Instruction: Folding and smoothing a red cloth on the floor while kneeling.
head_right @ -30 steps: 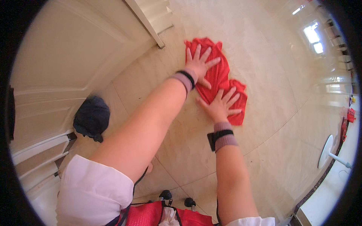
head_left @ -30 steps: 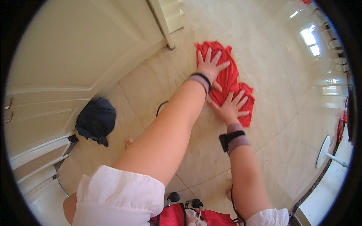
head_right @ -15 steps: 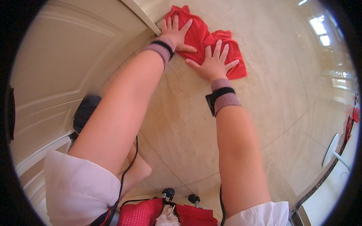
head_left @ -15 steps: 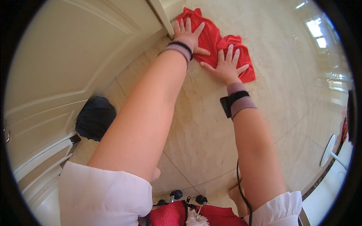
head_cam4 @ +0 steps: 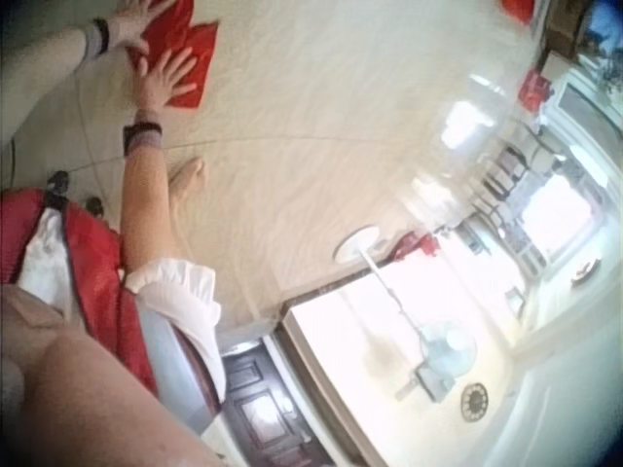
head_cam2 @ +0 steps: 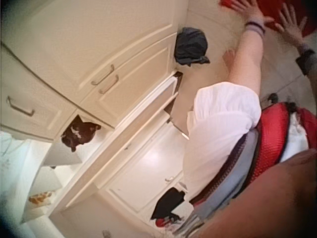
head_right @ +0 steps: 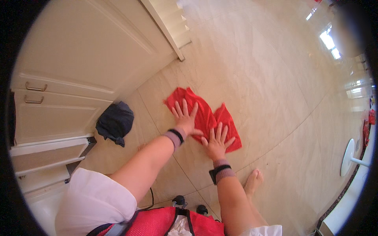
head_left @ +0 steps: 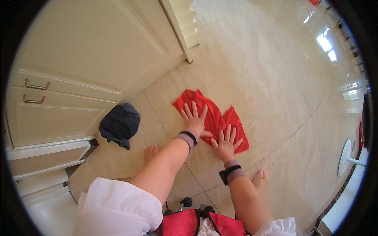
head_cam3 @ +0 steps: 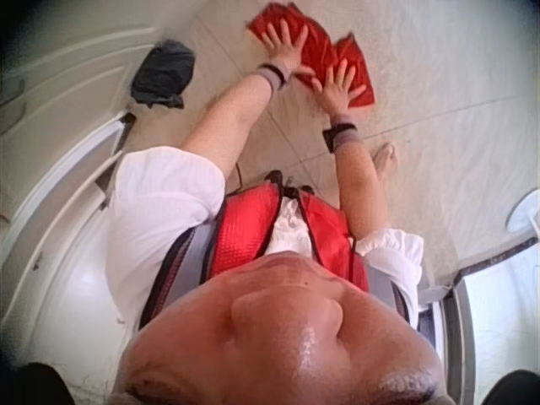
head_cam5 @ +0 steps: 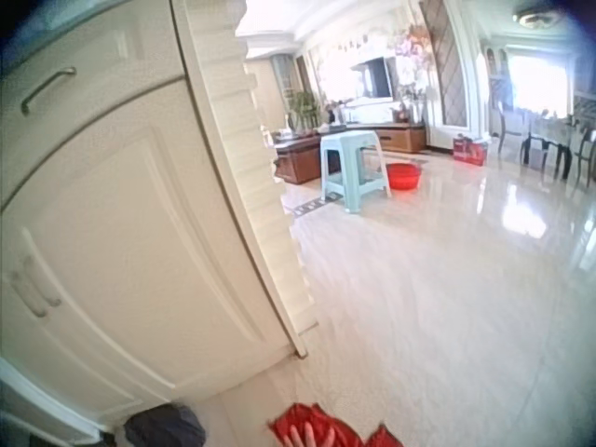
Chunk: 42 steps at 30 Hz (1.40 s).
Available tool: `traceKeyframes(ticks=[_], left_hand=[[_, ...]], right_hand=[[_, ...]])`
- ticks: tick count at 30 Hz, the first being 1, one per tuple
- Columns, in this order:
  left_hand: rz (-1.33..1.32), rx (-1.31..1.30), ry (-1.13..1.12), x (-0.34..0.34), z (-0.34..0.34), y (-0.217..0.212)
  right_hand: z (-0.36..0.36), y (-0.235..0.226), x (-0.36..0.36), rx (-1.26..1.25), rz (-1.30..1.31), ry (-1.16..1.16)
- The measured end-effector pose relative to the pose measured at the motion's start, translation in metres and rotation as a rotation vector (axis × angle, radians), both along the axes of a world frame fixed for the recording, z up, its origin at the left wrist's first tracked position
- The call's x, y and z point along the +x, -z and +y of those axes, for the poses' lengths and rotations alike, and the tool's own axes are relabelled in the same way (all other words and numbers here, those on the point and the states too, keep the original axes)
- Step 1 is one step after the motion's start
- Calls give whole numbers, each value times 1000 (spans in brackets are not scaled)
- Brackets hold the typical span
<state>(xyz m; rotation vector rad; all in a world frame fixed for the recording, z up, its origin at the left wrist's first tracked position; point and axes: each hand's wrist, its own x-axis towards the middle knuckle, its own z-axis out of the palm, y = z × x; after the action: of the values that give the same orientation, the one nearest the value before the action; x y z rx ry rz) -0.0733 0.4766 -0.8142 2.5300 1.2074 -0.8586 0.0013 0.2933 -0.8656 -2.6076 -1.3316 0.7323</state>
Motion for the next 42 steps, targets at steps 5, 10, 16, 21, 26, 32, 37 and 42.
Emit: traceKeyframes(ticks=[5,10,16,21,26,32,37,42], left_hand=[[-131,-8,223,-7,2,9],[-199,103,281,30,93,13],[-207,148,194,36,200,14],[-144,173,68,-14,207,28],[-93,114,-297,-70,139,20],[33,10,-430,-114,32,-5],[71,-141,-227,-116,-84,-11],[-99,-81,37,-96,-54,-5]], right_hand=[[20,-10,-1,-58,94,205],[86,-1,17,9,-31,243],[194,-9,24,13,-63,157],[219,-6,0,59,-93,60],[168,13,-23,117,-104,-92],[59,11,-76,175,-62,-180],[-33,-1,-71,-13,42,-39],[-33,-6,-69,-73,90,95]])
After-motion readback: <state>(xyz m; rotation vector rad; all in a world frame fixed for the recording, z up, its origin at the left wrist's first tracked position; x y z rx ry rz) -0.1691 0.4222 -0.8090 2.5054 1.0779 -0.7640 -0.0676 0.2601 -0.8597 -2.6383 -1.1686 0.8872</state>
